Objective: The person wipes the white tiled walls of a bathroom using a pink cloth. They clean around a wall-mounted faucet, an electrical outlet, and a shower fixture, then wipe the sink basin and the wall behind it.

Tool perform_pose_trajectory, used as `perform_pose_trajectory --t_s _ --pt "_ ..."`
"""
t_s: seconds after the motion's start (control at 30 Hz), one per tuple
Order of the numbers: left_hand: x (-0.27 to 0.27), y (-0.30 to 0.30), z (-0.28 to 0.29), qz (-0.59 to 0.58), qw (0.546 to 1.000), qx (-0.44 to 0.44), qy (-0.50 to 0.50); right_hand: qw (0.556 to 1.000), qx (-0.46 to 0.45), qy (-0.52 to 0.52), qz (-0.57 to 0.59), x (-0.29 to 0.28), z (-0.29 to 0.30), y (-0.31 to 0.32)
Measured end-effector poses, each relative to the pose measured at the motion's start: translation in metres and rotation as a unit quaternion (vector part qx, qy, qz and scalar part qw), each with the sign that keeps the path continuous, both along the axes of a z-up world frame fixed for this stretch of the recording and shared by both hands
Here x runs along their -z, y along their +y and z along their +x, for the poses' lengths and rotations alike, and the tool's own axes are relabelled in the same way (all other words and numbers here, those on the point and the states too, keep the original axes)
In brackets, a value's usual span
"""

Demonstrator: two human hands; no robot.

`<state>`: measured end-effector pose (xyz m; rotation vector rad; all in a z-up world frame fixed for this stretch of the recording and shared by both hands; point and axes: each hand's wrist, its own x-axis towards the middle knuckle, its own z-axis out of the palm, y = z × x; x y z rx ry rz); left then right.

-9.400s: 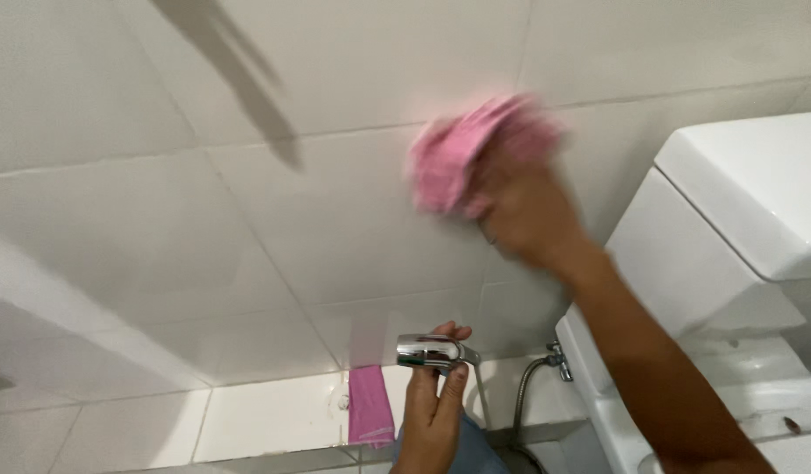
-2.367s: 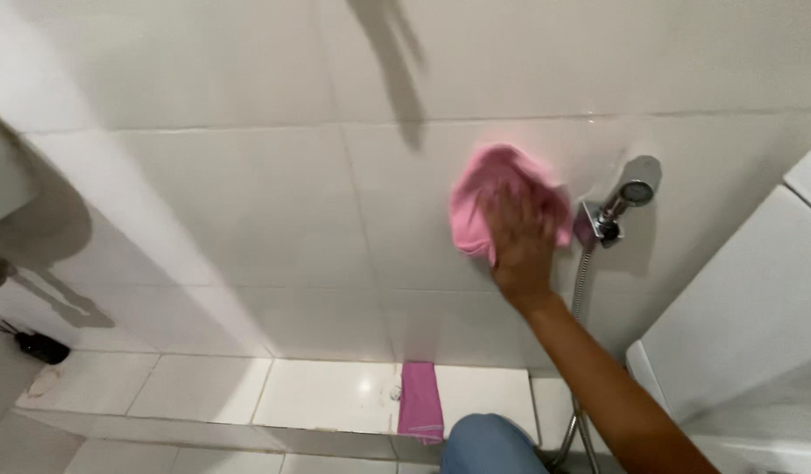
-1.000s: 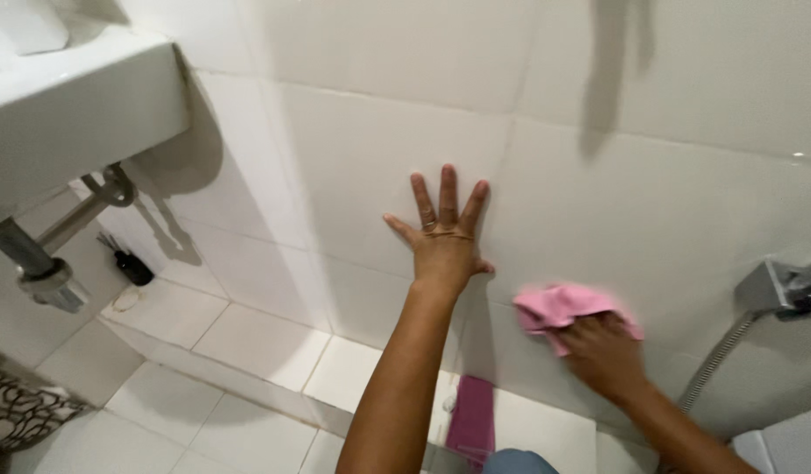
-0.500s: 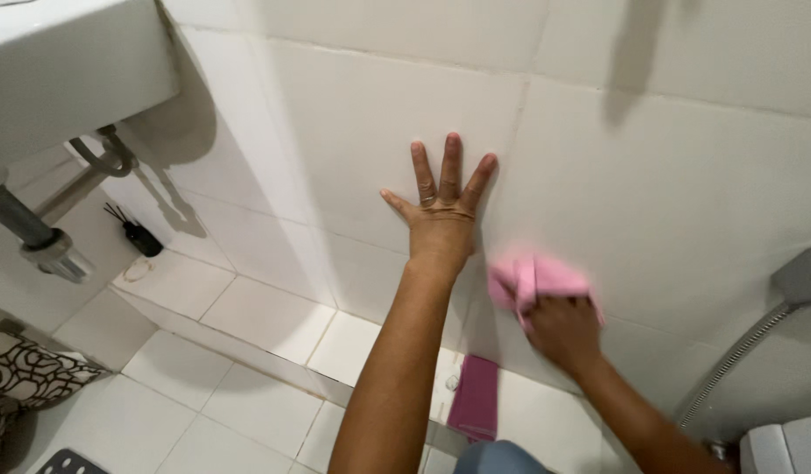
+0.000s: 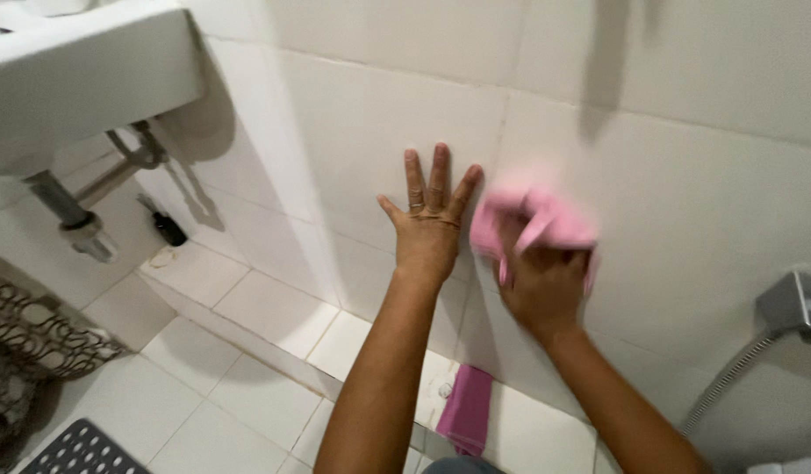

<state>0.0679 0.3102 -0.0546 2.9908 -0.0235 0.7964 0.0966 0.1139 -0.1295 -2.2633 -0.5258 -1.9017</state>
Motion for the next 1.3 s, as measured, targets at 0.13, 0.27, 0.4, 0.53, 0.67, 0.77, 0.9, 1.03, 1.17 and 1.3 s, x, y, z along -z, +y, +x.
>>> perform_pose_trajectory --t_s 0.13,0.27,0.4,0.53,0.67,0.77,0.9,1.03,1.17,1.3 --pt "0.007 0.004 0.004 0.005 1.000 -0.006 -0.023 0.989 -0.025 0.024 -0.145 0.027 -0.017 -0.028" --pt "0.007 0.001 0.005 -0.004 1.000 0.001 -0.027 0.997 0.014 -0.007 -0.077 -0.033 -0.003 -0.025" --pt "0.008 -0.007 0.006 -0.009 0.999 -0.023 -0.028 0.998 -0.019 -0.053 -0.040 -0.103 -0.005 0.024" --pt "0.010 -0.007 0.010 0.013 0.995 -0.060 -0.075 0.993 0.000 -0.085 -0.087 -0.084 -0.012 0.054" --pt "0.000 -0.017 -0.001 0.034 0.993 -0.090 -0.069 0.988 -0.012 -0.065 -0.139 -0.043 -0.012 0.039" --pt "0.013 -0.009 0.014 0.043 0.992 -0.093 -0.073 0.988 -0.036 -0.053 -0.139 -0.037 -0.022 0.045" --pt "0.027 -0.007 0.021 0.036 0.986 -0.077 -0.141 0.987 -0.063 -0.023 -0.144 -0.032 -0.031 0.048" --pt "0.021 0.002 0.023 0.034 0.993 -0.060 -0.098 0.986 -0.103 -0.021 -0.128 -0.043 -0.029 0.049" --pt "0.012 0.004 0.012 0.100 0.992 -0.067 -0.043 0.982 -0.107 0.153 -0.043 -0.038 -0.025 0.009" --pt "0.003 0.013 -0.016 0.087 0.994 -0.030 -0.058 0.986 -0.157 0.026 0.051 -0.107 -0.026 0.028"
